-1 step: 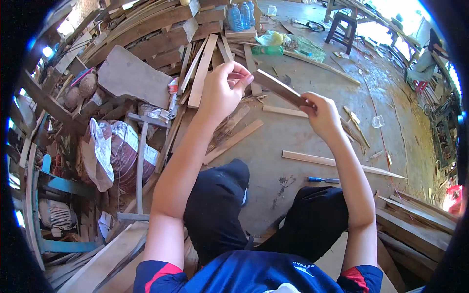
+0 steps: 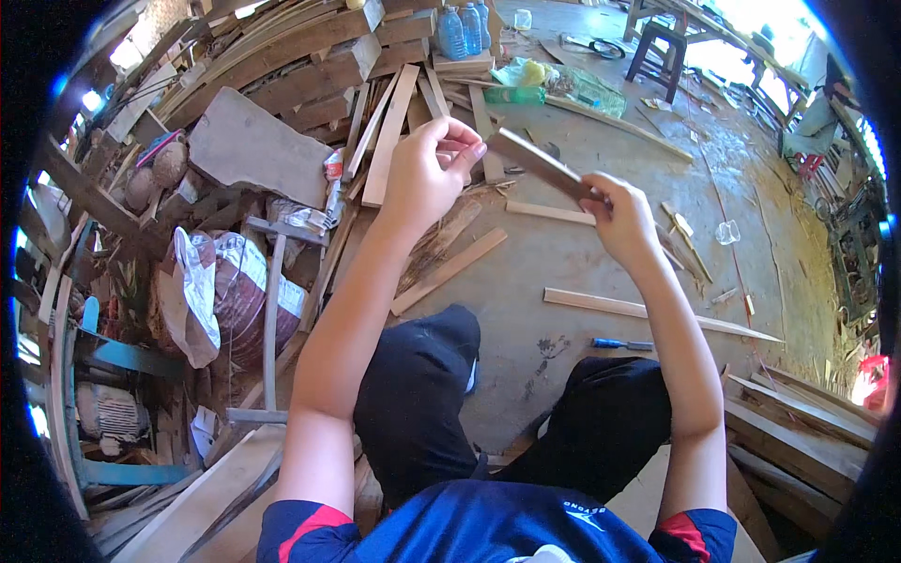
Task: Using a chisel and a wooden mallet to carve and shape a thin wooden strip.
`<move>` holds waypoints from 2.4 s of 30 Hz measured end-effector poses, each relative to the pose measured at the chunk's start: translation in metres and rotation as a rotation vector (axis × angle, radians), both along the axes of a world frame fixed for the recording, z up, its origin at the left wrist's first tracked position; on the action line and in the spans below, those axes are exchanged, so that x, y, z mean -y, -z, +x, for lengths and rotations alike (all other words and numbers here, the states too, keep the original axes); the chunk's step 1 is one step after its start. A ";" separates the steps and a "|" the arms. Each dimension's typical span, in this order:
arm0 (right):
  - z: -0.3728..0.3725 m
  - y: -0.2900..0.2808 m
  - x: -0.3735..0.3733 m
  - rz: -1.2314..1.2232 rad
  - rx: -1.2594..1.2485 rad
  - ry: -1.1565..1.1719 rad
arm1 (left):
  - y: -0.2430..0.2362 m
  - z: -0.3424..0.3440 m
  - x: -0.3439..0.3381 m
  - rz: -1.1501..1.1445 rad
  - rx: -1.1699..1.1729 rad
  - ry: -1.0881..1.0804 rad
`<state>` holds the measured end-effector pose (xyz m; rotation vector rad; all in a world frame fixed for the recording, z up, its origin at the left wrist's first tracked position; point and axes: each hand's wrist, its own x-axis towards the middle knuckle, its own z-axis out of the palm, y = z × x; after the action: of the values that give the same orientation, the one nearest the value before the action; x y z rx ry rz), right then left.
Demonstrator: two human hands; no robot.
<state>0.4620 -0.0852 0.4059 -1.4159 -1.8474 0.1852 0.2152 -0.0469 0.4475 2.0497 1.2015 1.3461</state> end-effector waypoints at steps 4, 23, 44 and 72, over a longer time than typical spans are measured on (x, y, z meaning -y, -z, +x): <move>0.001 -0.006 -0.003 0.126 -0.046 -0.012 | 0.000 -0.006 -0.005 0.055 0.064 0.015; -0.006 -0.013 0.003 0.046 -0.075 -0.143 | -0.024 -0.001 0.022 0.444 -0.050 0.093; 0.009 -0.023 0.007 0.120 0.076 -0.134 | -0.024 -0.011 0.025 0.497 -0.416 0.123; -0.003 0.002 -0.005 -0.504 -1.192 -0.335 | 0.033 0.026 0.008 -0.620 -0.213 0.628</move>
<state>0.4588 -0.0805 0.4034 -0.8837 -0.9954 1.4004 0.2407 -0.0554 0.4145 1.8809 0.7957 0.4033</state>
